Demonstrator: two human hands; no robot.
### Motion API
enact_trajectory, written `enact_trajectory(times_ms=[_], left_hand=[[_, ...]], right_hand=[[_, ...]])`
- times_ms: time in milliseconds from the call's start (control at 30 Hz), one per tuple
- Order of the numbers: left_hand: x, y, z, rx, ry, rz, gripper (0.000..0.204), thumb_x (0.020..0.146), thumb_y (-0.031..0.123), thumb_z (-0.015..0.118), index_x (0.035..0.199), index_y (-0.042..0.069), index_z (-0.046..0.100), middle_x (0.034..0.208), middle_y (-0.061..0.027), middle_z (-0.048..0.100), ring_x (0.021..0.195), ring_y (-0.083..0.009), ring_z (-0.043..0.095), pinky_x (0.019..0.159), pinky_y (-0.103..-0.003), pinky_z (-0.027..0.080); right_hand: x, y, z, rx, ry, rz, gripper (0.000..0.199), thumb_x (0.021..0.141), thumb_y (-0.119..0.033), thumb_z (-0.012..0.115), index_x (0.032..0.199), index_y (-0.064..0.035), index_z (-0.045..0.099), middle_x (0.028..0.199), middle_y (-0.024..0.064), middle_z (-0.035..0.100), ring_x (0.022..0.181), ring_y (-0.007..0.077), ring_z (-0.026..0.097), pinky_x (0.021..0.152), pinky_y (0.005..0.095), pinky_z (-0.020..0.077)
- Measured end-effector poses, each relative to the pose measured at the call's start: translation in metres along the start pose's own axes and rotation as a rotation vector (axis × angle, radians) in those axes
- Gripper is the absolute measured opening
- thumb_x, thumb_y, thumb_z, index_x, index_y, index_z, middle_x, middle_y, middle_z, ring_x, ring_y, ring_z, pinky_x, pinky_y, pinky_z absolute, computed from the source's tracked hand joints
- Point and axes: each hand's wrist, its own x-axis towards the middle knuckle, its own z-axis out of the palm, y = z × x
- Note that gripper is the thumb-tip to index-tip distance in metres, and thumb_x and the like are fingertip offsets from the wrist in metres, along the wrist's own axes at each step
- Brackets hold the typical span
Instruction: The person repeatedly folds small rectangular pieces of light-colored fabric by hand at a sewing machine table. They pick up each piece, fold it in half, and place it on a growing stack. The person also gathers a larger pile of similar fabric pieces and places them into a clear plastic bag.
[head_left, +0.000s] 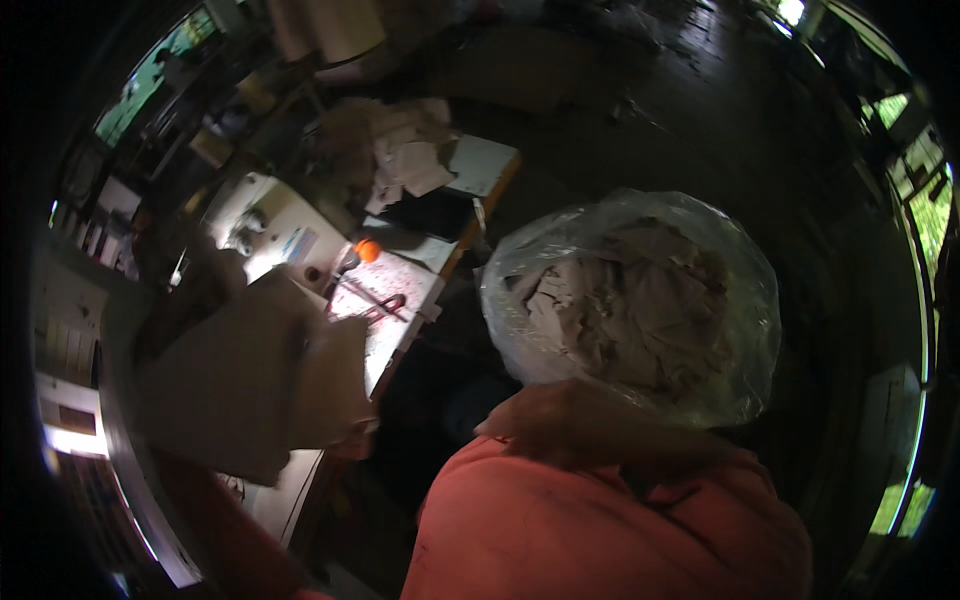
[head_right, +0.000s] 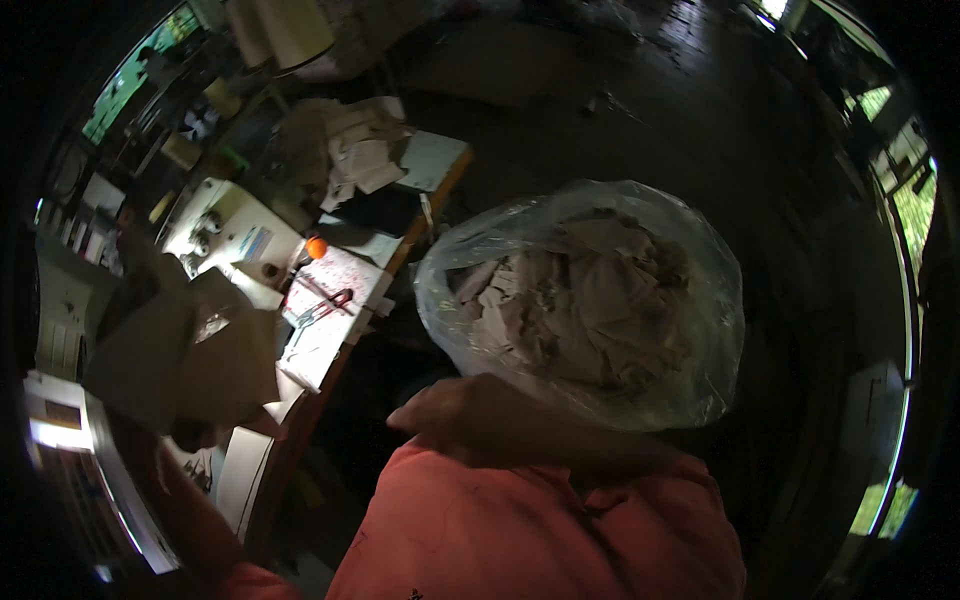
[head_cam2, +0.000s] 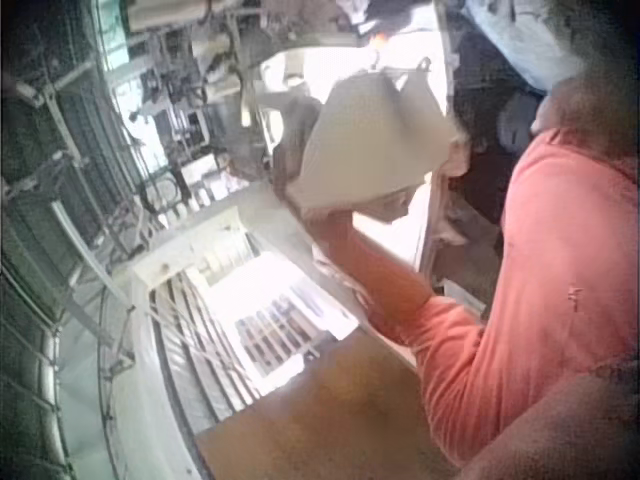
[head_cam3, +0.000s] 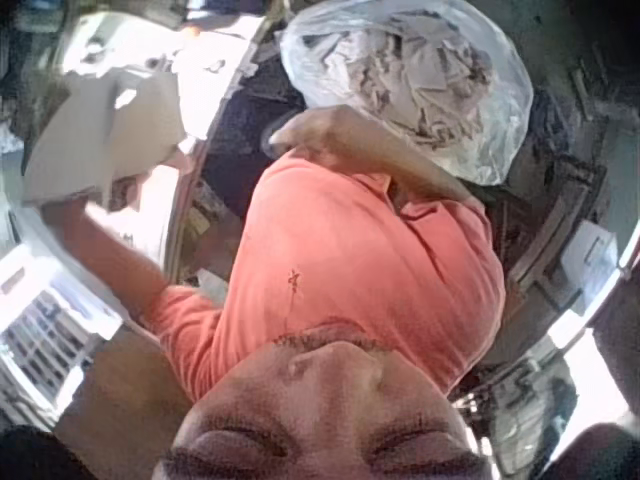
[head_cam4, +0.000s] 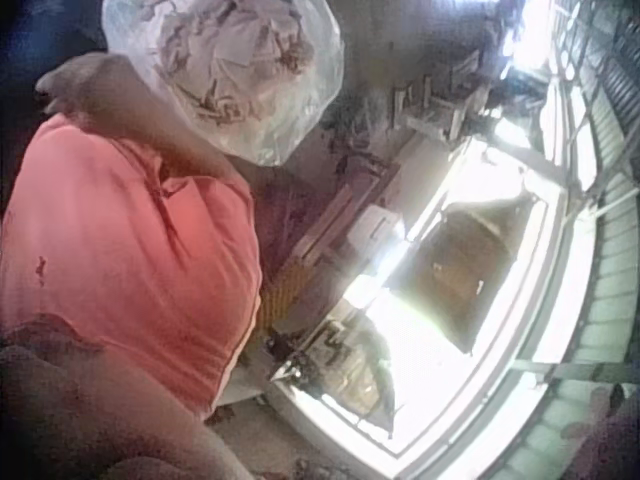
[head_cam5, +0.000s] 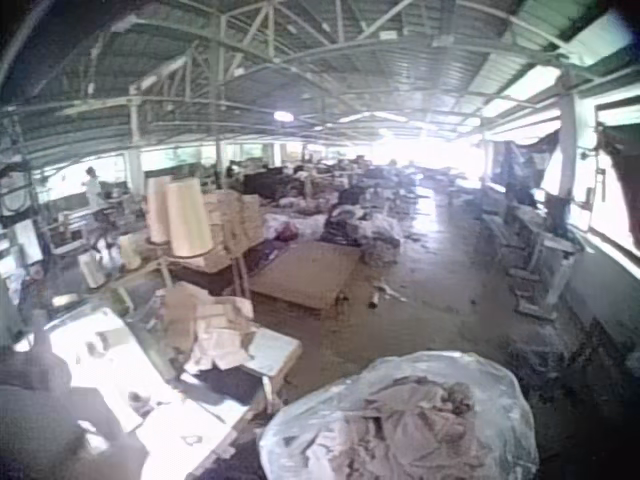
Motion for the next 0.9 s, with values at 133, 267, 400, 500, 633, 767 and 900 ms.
enact_trajectory(times_ms=[133, 267, 400, 500, 633, 767, 900], left_hand=[[0.047, 0.030, 0.118, -0.217, -0.248, 0.171, 0.049, 0.058, 0.011, 0.064, 0.104, 0.003, 0.050, 0.102, -0.0177, 0.052, 0.097, -0.0281, 0.051, 0.079, -0.036, 0.043], [0.043, 0.032, 0.242, -0.180, -0.494, 0.226, 0.051, 0.057, 0.012, 0.064, 0.105, 0.003, 0.048, 0.103, -0.0183, 0.051, 0.098, -0.0300, 0.050, 0.079, -0.038, 0.044], [0.017, 0.005, 0.294, 0.153, -0.575, 0.261, 0.059, 0.061, 0.025, 0.068, 0.112, 0.007, 0.045, 0.121, -0.0174, 0.037, 0.108, -0.0361, 0.039, 0.088, -0.042, 0.036], [0.041, -0.003, 0.260, 0.391, -0.417, 0.155, 0.069, 0.060, 0.033, 0.071, 0.118, 0.009, 0.041, 0.127, -0.0174, 0.031, 0.116, -0.0339, 0.031, 0.093, -0.044, 0.029], [0.035, -0.073, 0.266, 0.392, -0.500, -0.241, 0.039, 0.066, 0.020, 0.064, 0.101, 0.006, 0.052, 0.102, -0.0185, 0.051, 0.096, -0.0328, 0.050, 0.078, -0.040, 0.041], [0.039, -0.065, 0.275, 0.070, -0.339, -0.263, 0.022, 0.071, 0.019, 0.052, 0.088, 0.005, 0.056, 0.079, -0.0194, 0.059, 0.079, -0.0360, 0.056, 0.069, -0.042, 0.043], [0.046, -0.064, 0.277, 0.084, -0.397, -0.304, 0.024, 0.071, 0.019, 0.052, 0.092, 0.007, 0.055, 0.083, -0.0190, 0.058, 0.081, -0.0359, 0.055, 0.069, -0.042, 0.043]], right_hand=[[-0.078, 0.001, -0.067, -0.517, 0.455, 0.179, 0.026, 0.071, -0.009, 0.062, 0.096, -0.0044, 0.058, 0.088, 0.0113, 0.060, 0.075, 0.0238, 0.060, 0.067, 0.0320, 0.0483], [-0.120, -0.012, -0.107, -0.387, 0.941, 0.515, 0.017, 0.072, 0.000, 0.056, 0.089, -0.0005, 0.059, 0.084, 0.0092, 0.062, 0.074, 0.0148, 0.060, 0.067, 0.0262, 0.0456], [-0.124, 0.011, -0.096, -0.470, 0.824, 0.662, 0.024, 0.072, -0.003, 0.058, 0.095, -0.0040, 0.057, 0.092, 0.0097, 0.060, 0.084, 0.0215, 0.058, 0.070, 0.0312, 0.0464], [-0.107, 0.038, -0.082, -0.728, 0.533, 0.460, 0.029, 0.070, -0.010, 0.060, 0.098, -0.0061, 0.056, 0.109, 0.0142, 0.050, 0.100, 0.0305, 0.049, 0.074, 0.0356, 0.0456], [-0.065, 0.064, -0.059, -0.710, 0.194, 0.368, 0.039, 0.064, -0.015, 0.061, 0.102, -0.0097, 0.054, 0.119, 0.0181, 0.037, 0.111, 0.0361, 0.036, 0.085, 0.0411, 0.0387], [-0.026, 0.135, -0.025, -0.696, 0.165, 0.210, 0.032, 0.064, -0.025, 0.062, 0.089, -0.0063, 0.056, 0.115, 0.0179, 0.038, 0.108, 0.0366, 0.038, 0.082, 0.0440, 0.0386], [0.015, 0.182, -0.026, -0.727, -0.161, 0.082, 0.027, 0.066, -0.026, 0.061, 0.083, -0.0044, 0.058, 0.101, 0.0135, 0.051, 0.097, 0.0314, 0.049, 0.075, 0.0448, 0.0412]])
